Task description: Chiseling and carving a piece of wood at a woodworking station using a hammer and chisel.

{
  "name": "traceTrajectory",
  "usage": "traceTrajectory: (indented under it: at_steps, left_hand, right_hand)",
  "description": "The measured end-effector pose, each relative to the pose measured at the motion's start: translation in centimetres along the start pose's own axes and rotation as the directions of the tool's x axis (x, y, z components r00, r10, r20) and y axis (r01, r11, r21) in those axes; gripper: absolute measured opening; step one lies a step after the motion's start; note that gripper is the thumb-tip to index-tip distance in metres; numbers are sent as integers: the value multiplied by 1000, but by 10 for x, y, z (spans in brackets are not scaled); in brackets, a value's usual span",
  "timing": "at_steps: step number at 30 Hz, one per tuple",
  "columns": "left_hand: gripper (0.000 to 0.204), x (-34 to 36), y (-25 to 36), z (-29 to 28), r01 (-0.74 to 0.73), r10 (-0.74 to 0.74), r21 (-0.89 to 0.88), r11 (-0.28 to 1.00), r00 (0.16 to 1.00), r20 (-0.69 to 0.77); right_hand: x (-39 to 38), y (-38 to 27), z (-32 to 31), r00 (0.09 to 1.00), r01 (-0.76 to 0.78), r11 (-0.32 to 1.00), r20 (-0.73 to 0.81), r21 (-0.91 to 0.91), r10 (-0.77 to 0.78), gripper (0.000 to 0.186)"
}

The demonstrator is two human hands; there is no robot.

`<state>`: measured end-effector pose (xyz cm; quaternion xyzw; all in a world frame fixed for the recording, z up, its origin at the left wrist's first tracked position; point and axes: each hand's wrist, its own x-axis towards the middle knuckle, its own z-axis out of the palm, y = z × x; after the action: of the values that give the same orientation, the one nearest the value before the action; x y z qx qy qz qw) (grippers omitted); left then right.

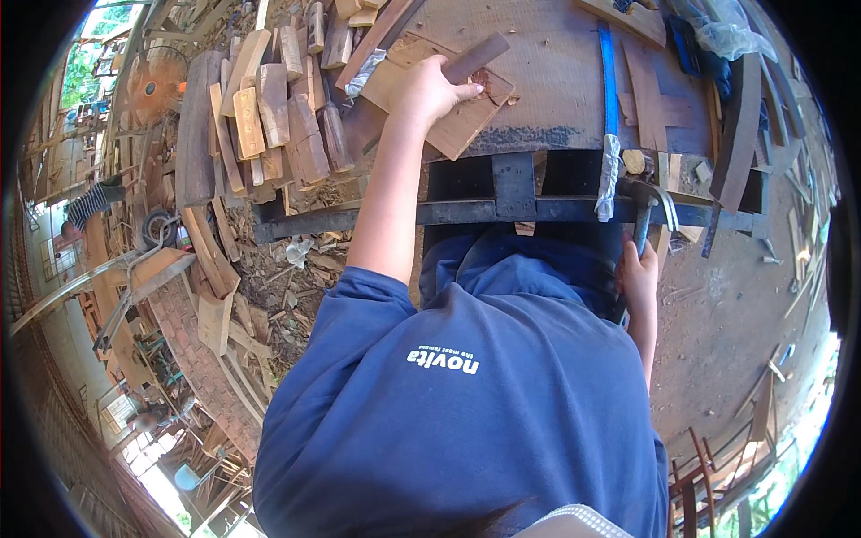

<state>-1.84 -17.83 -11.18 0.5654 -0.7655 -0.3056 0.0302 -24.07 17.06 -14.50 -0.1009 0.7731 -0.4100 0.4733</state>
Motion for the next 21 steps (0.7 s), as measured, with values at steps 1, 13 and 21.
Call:
traceTrajectory:
  at_steps: [1, 13, 21]
  left_hand:
    - [68, 1, 0, 0, 3, -3, 0, 1000, 1000, 2]
    - [61, -2, 22, -7, 79, -85, 124, 989, 995, 48]
    - [48, -4, -4, 5, -90, 62, -198, 976, 988, -140]
  right_hand:
    - [0, 0, 1, 1000, -22, 999, -2, 37, 22, 23]
    - [4, 3, 1, 999, -27, 993, 27, 114, 24, 23]
    - [3, 1, 2, 1000, -25, 997, 19, 80, 23, 22]
